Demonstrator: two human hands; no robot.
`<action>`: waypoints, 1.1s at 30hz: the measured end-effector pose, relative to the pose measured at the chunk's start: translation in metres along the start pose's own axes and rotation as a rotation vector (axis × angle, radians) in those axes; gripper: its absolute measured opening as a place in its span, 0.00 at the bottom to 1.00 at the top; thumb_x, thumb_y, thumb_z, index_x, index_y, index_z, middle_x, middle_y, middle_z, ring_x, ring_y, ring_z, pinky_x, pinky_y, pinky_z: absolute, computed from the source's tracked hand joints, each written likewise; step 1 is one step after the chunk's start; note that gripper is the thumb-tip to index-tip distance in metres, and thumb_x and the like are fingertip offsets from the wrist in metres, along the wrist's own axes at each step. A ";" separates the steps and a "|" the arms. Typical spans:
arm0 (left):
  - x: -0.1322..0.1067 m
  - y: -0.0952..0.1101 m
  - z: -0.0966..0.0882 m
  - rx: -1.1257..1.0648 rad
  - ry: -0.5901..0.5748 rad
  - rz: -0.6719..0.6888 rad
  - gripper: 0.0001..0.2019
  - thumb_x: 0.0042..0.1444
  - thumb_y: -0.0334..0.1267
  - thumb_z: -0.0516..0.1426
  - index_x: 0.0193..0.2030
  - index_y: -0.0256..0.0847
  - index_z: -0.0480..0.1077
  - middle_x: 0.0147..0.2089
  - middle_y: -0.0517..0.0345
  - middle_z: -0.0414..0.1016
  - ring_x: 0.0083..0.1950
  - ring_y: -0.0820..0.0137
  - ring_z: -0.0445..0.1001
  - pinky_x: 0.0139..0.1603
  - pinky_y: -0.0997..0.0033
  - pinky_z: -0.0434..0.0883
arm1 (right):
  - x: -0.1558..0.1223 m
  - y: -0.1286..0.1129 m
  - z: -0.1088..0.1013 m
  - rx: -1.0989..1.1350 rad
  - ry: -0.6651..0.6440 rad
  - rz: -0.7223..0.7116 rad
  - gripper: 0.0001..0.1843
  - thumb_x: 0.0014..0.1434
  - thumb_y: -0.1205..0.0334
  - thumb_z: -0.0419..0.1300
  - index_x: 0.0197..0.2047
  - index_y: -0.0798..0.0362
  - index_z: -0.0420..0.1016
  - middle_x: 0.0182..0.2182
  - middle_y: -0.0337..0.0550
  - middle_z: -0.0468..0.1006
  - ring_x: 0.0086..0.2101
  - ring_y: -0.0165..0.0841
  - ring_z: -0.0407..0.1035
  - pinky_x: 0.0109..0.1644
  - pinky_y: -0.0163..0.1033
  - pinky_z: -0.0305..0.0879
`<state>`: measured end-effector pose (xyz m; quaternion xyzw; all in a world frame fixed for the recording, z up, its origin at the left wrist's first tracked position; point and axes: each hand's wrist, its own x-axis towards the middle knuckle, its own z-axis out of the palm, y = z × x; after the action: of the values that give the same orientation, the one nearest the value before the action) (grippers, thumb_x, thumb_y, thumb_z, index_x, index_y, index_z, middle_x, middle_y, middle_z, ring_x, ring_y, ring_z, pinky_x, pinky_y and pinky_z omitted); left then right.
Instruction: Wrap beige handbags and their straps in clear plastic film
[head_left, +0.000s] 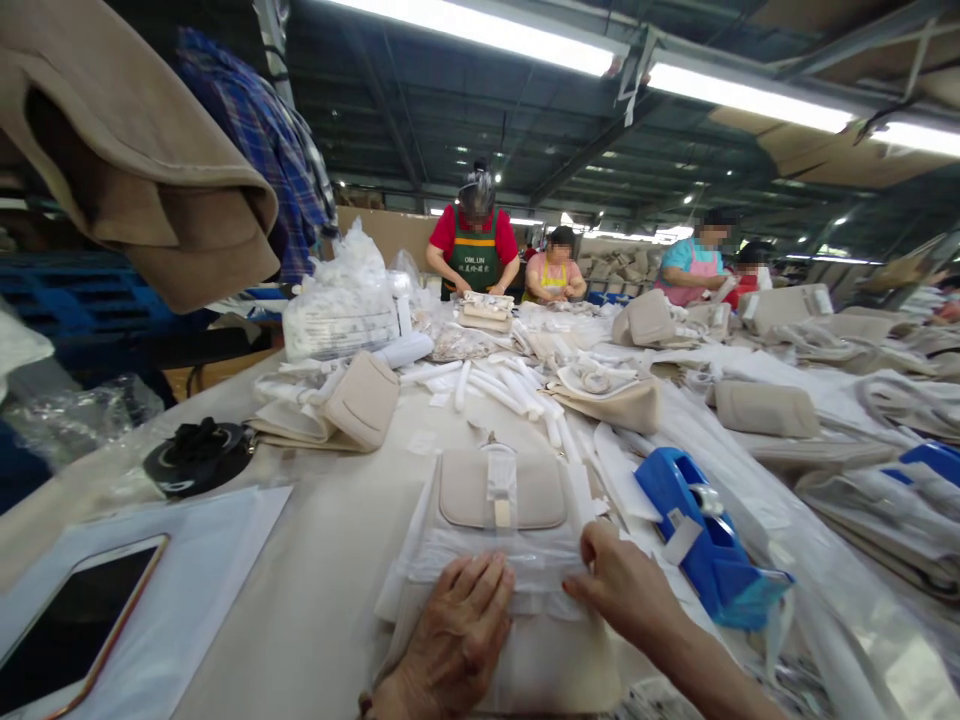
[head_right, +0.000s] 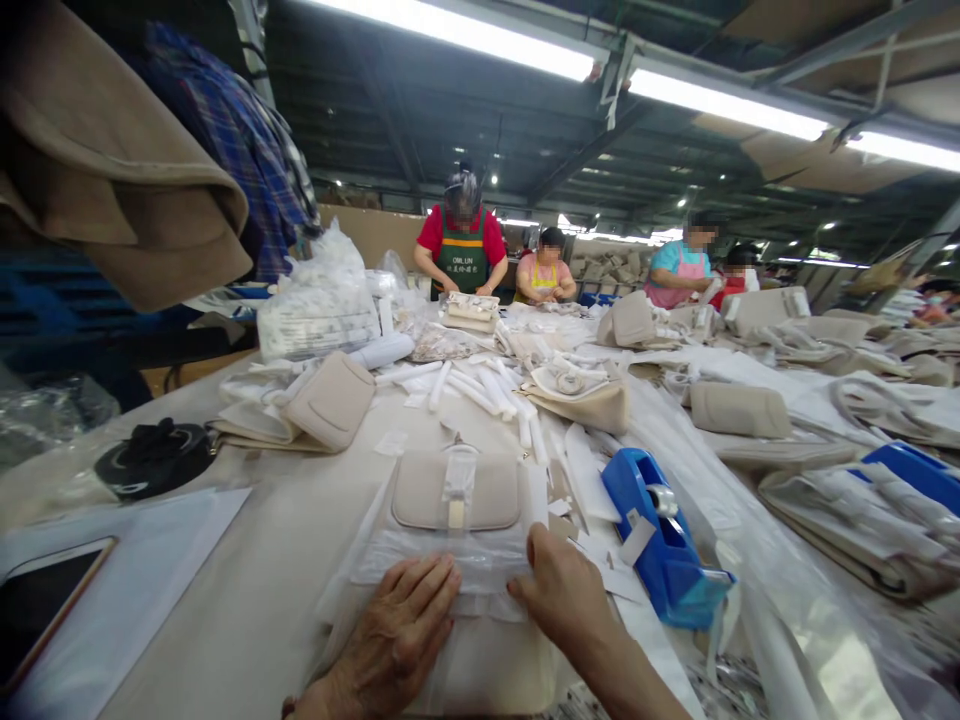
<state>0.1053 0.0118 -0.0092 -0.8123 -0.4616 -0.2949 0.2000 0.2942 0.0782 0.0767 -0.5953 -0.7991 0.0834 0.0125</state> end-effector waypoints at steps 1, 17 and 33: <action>-0.001 0.000 0.000 0.001 0.001 0.005 0.16 0.61 0.33 0.48 0.54 0.34 0.65 0.53 0.51 0.71 0.54 0.63 0.66 0.54 0.62 0.64 | -0.005 0.000 0.008 -0.005 0.102 -0.100 0.04 0.53 0.67 0.55 0.34 0.52 0.69 0.30 0.42 0.77 0.33 0.36 0.70 0.33 0.37 0.57; 0.097 -0.033 0.012 -0.108 -0.568 -0.365 0.31 0.62 0.47 0.45 0.66 0.26 0.47 0.69 0.37 0.44 0.70 0.54 0.41 0.67 0.48 0.46 | -0.011 0.014 0.087 -0.277 0.835 -0.812 0.20 0.58 0.63 0.52 0.53 0.57 0.69 0.51 0.46 0.74 0.59 0.39 0.55 0.67 0.48 0.30; 0.043 -0.081 -0.051 -0.508 -0.296 -0.999 0.37 0.55 0.56 0.46 0.64 0.29 0.52 0.65 0.38 0.56 0.66 0.56 0.56 0.64 0.57 0.55 | -0.067 0.057 0.092 0.930 0.416 0.023 0.30 0.61 0.51 0.51 0.63 0.52 0.55 0.61 0.49 0.60 0.58 0.44 0.59 0.60 0.52 0.58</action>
<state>0.0375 0.0484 0.0613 -0.5509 -0.7268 -0.3386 -0.2314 0.3568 0.0194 -0.0168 -0.5396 -0.6513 0.3101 0.4341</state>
